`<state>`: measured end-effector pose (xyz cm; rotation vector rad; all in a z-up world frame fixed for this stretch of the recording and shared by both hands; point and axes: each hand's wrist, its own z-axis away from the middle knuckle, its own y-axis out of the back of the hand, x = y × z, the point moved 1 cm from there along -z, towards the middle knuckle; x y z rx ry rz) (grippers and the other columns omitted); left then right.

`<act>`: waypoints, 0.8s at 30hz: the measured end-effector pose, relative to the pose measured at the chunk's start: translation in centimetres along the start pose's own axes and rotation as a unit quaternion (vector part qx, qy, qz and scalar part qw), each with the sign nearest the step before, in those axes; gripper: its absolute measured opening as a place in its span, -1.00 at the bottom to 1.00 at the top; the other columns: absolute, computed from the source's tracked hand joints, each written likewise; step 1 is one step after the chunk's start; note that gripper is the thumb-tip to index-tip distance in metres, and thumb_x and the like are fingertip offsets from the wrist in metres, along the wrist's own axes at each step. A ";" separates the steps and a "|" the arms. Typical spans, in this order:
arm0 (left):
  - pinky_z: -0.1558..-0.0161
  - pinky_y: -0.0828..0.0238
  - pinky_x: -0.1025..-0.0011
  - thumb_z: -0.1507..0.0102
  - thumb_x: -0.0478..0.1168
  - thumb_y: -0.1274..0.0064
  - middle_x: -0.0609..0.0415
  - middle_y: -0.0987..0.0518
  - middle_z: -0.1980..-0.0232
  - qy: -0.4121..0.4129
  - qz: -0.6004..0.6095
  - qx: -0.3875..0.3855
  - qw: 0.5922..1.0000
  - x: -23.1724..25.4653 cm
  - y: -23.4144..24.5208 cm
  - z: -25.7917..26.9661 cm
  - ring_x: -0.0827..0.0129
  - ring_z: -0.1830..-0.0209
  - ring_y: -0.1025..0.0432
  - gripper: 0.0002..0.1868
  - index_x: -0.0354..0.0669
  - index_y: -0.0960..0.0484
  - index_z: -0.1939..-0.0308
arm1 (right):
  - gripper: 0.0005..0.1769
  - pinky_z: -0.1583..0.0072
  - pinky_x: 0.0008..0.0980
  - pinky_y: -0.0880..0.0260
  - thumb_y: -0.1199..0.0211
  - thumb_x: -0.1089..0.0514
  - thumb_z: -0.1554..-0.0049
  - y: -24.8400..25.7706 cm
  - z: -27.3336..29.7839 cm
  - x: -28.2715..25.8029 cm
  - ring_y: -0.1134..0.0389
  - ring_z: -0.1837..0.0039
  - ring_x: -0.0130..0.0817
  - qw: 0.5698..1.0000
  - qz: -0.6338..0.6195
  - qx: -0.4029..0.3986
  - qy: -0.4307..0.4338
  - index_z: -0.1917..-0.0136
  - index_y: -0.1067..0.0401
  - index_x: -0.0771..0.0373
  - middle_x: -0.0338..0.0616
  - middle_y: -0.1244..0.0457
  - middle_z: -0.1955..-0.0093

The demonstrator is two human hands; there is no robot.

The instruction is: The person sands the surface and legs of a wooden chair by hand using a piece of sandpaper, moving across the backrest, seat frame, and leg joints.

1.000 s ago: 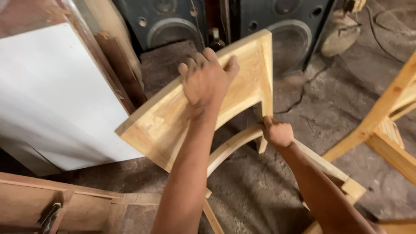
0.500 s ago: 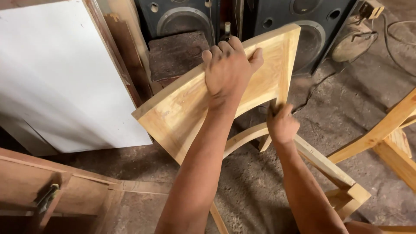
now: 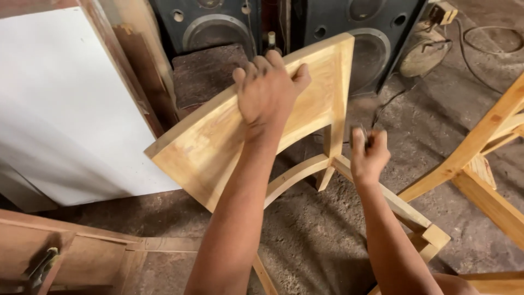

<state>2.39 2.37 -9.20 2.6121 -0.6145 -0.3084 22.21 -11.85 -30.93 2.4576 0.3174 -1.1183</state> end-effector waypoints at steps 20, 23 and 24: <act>0.37 -0.19 0.26 -0.27 0.32 0.00 0.13 -0.38 0.62 -0.011 -0.031 0.016 0.999 -0.1 0.4 -1.0 0.34 0.64 -0.21 -0.41 -0.10 -0.46 0.53 | -0.74 -0.20 -0.03 -0.17 -0.39 0.10 -0.20 -4.0 1.3 0.3 -0.28 -0.03 0.05 0.987 0.125 0.000 0.105 0.02 -0.40 0.30 0.02 -0.29 0.04; 0.45 -0.15 0.25 -0.33 0.29 0.06 0.19 -0.34 0.65 -0.003 0.001 -0.024 1.000 0.1 0.0 0.3 0.38 0.67 -0.15 -0.41 -0.09 -0.45 0.53 | -0.69 -0.04 -0.12 -0.30 -0.44 0.06 -0.18 -0.6 -0.5 0.1 -0.36 0.09 -0.04 0.983 0.153 -0.097 0.006 0.10 -0.42 0.32 0.01 -0.33 0.17; 0.51 -0.13 0.25 -0.36 0.28 0.07 0.23 -0.32 0.68 0.002 0.012 -0.047 0.999 -0.1 0.0 -0.1 0.41 0.70 -0.13 -0.40 -0.10 -0.45 0.54 | -0.71 -0.01 -0.19 -0.36 -0.40 0.07 -0.20 0.9 -1.0 -0.6 -0.38 0.11 -0.12 0.983 0.143 -0.108 -0.046 0.07 -0.43 0.34 0.02 -0.34 0.16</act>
